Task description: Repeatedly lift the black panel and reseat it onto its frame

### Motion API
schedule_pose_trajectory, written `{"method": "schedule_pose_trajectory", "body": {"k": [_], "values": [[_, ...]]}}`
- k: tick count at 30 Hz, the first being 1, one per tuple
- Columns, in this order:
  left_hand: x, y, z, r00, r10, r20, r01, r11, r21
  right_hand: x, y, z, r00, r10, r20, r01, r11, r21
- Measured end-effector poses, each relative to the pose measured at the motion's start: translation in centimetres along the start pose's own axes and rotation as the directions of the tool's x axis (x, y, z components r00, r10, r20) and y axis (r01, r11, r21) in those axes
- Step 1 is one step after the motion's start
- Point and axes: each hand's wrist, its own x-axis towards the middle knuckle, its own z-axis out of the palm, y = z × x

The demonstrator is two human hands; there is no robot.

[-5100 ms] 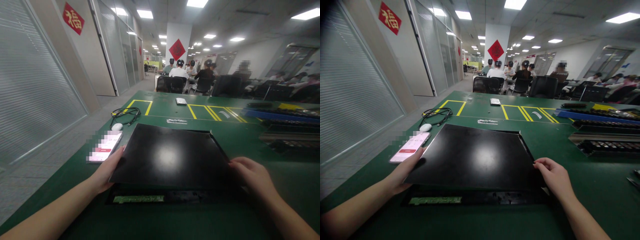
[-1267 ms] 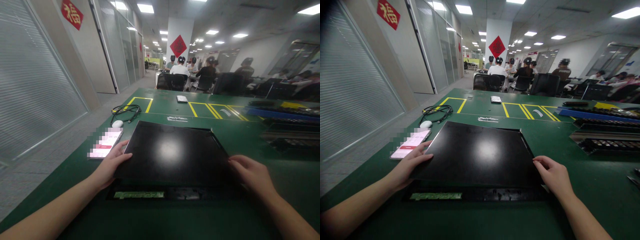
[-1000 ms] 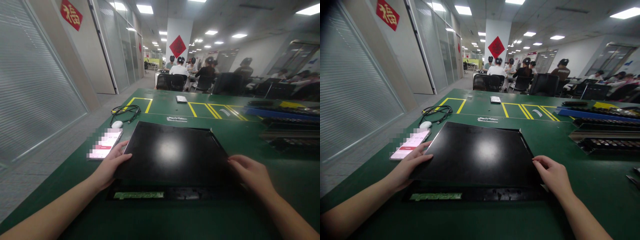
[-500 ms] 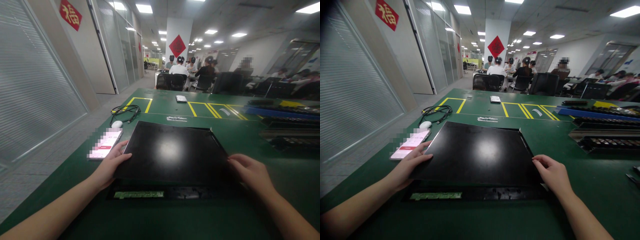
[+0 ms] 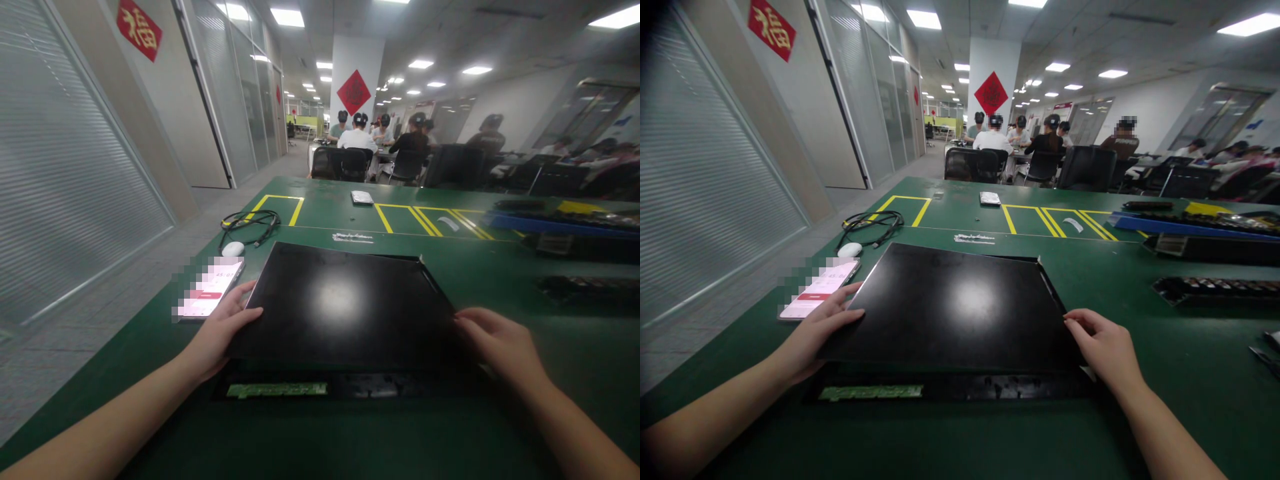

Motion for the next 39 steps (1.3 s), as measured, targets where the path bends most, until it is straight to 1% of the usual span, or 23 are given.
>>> {"method": "schedule_pose_trajectory", "body": {"k": [7,11,15,24,31,35,39], "values": [[-0.24,0.19,0.40,1.000,0.005,0.005,-0.005,1.000,-0.012,-0.22,-0.09,-0.04,0.999,-0.030,-0.022,0.030,1.000,0.002],[-0.33,0.21,0.48,1.000,0.010,-0.017,-0.010,1.000,-0.011,-0.25,-0.09,-0.05,0.999,-0.032,-0.014,0.032,0.999,0.000],[-0.32,0.10,0.41,0.999,0.008,-0.035,-0.008,1.000,-0.005,-0.18,0.03,0.00,0.998,-0.054,-0.030,0.055,0.998,0.011],[-0.13,-0.03,0.34,0.999,0.015,-0.033,-0.015,1.000,0.008,-0.34,-0.44,-0.10,0.999,-0.047,-0.014,0.047,0.999,-0.025],[-0.14,0.01,0.29,0.999,0.001,-0.036,0.000,1.000,0.009,-0.45,-0.33,-0.03,0.990,-0.136,-0.022,0.134,0.987,-0.084],[-0.17,0.07,0.37,0.999,0.010,-0.031,-0.010,1.000,0.007,-0.33,-0.21,-0.07,0.991,-0.131,-0.008,0.130,0.988,-0.084],[-0.23,0.08,0.33,1.000,0.005,-0.023,-0.005,1.000,0.013,-0.28,-0.22,-0.06,0.990,-0.140,-0.022,0.138,0.988,-0.071]]}}
